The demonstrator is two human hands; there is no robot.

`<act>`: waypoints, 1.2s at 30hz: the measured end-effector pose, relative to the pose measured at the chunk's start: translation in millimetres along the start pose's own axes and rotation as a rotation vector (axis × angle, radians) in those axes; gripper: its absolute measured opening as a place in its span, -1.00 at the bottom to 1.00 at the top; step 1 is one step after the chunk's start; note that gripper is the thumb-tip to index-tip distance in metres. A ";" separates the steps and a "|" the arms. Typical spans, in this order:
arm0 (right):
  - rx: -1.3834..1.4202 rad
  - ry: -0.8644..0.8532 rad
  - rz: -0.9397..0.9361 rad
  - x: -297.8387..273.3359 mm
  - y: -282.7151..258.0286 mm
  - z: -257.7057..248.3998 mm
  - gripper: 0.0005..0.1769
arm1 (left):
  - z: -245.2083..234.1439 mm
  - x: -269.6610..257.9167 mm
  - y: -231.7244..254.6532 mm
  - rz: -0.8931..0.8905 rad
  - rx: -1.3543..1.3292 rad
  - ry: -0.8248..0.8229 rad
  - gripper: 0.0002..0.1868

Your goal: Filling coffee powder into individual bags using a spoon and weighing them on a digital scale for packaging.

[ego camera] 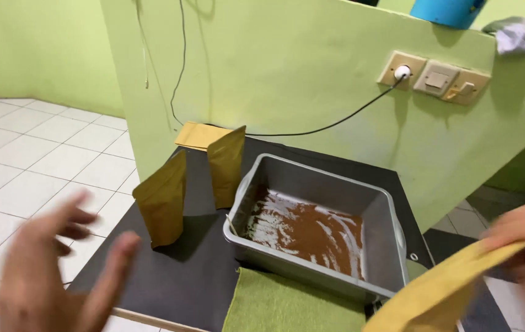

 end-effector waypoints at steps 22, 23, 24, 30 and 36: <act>0.344 0.070 0.041 -175.1 -31.7 201.7 -0.52 | 117.5 -23.9 162.0 1.088 -0.906 -0.451 -0.60; 0.360 0.037 0.021 -180.9 -31.5 207.9 -0.48 | 115.0 -21.1 161.7 1.118 -0.879 -0.452 -0.59; 0.362 0.041 0.017 -176.5 -41.7 209.0 -0.48 | 116.2 -20.8 159.7 1.120 -0.873 -0.450 -0.59; 0.554 0.057 0.195 -168.7 -46.9 196.1 -0.51 | 116.4 -28.6 150.6 1.070 -0.971 -0.450 -0.61; 0.644 -0.219 0.458 -182.2 -47.4 212.8 -0.41 | 115.6 -36.1 148.3 1.013 -0.989 -0.402 -0.65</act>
Point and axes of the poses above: each hand's wrist, its own x-axis towards the middle knuckle, its own z-axis out of the palm, y = z × x, the point moved 9 cm from there along x, towards the middle knuckle, and after that the axes turned 15 degrees about z, right-handed, at the moved point
